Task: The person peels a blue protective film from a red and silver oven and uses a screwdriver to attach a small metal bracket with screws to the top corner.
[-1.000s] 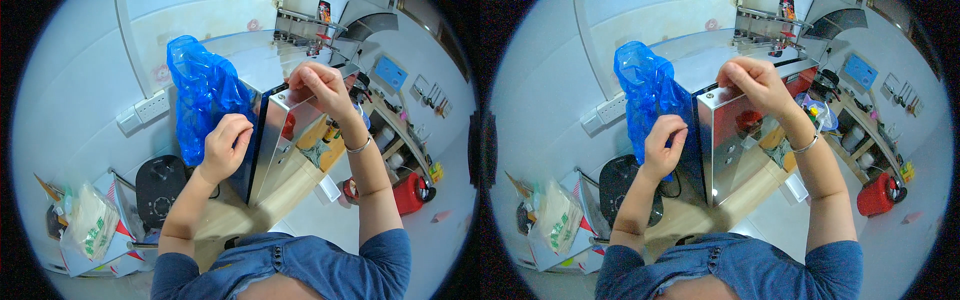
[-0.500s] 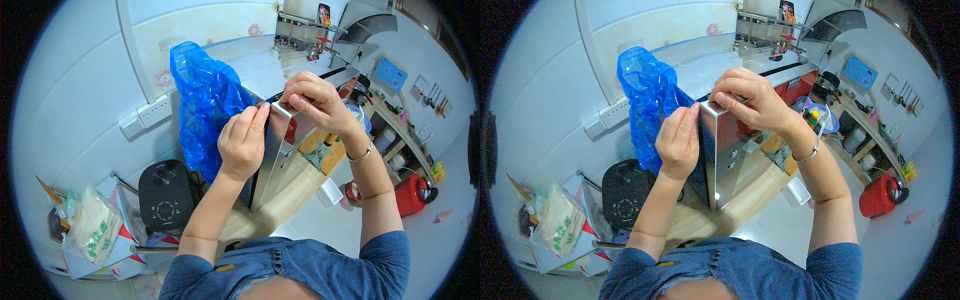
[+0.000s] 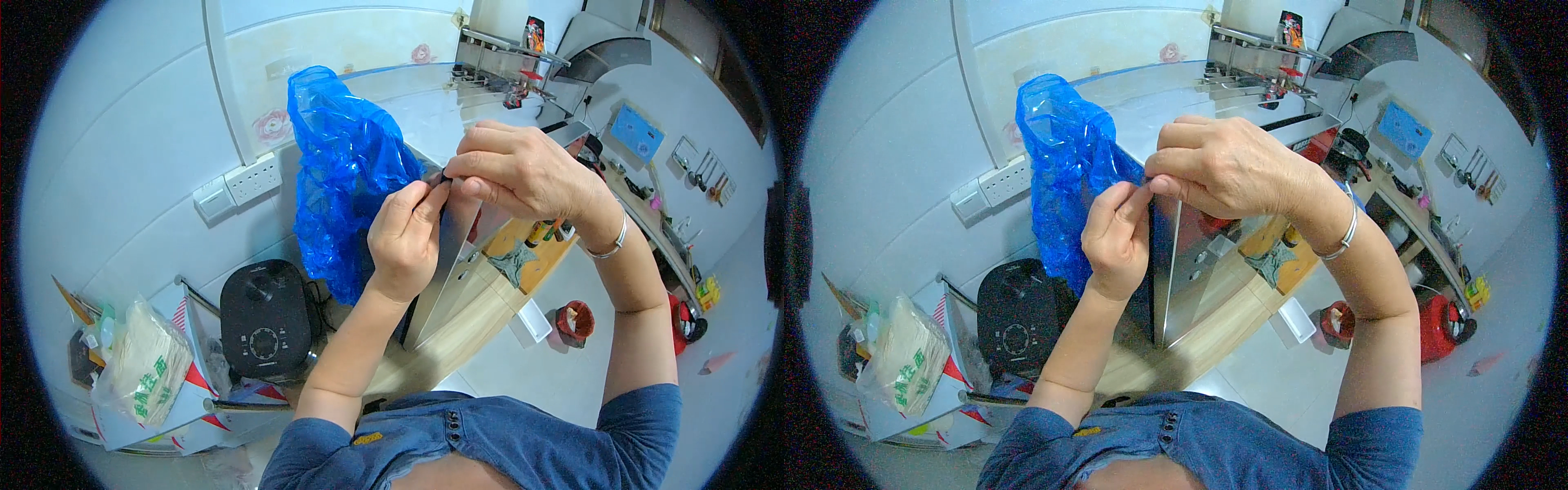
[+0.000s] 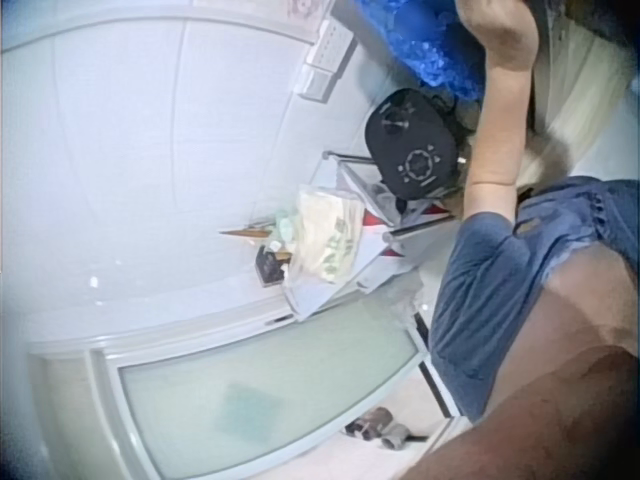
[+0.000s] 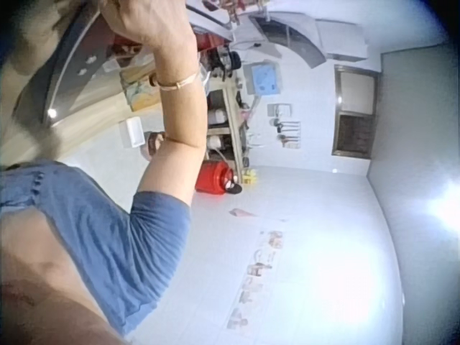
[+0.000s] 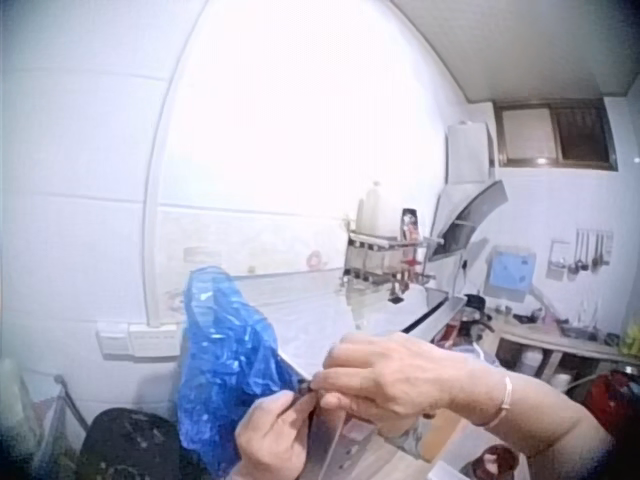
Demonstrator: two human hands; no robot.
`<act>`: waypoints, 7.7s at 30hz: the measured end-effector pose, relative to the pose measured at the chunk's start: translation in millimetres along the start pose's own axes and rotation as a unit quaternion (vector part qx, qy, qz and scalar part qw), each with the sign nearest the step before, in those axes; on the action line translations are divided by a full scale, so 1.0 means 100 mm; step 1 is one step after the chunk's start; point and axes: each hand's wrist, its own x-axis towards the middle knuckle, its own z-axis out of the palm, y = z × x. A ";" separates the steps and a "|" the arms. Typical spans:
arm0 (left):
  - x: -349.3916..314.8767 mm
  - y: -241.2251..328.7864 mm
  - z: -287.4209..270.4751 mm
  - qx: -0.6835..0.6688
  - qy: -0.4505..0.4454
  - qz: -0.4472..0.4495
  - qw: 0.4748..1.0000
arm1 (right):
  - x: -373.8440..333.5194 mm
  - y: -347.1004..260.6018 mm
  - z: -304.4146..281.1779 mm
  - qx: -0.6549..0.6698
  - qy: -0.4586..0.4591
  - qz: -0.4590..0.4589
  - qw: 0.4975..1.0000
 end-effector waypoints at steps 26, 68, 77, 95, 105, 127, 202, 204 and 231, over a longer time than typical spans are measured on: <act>-0.02 -0.08 0.08 0.086 0.032 0.085 0.992 | -0.09 0.15 0.08 0.086 0.038 -0.037 0.995; 0.09 0.04 0.08 0.040 0.047 0.002 0.998 | -0.17 0.23 0.25 0.152 0.128 -0.010 0.980; 0.11 0.06 0.10 0.047 0.043 -0.013 0.998 | -0.18 0.24 0.27 0.147 0.133 -0.005 0.980; 0.15 0.03 0.14 -0.021 0.015 -0.058 0.998 | -0.17 0.25 0.29 0.150 0.131 -0.007 0.980; 0.01 0.03 0.14 -0.019 0.054 -0.034 0.998 | -0.04 0.35 0.02 0.248 -0.003 -0.021 0.969; -0.03 -0.05 0.14 0.031 0.052 0.052 0.997 | -0.03 0.32 0.19 0.099 0.066 -0.101 0.988; 0.11 0.09 0.08 0.036 0.031 -0.033 0.998 | -0.11 0.38 0.19 0.229 0.091 0.029 0.969; 0.13 0.10 0.08 0.031 0.014 -0.050 0.998 | -0.11 0.38 0.21 0.225 0.089 0.006 0.970; 0.12 0.06 0.07 0.083 0.051 0.016 0.995 | -0.10 0.35 0.21 0.221 0.087 0.032 0.971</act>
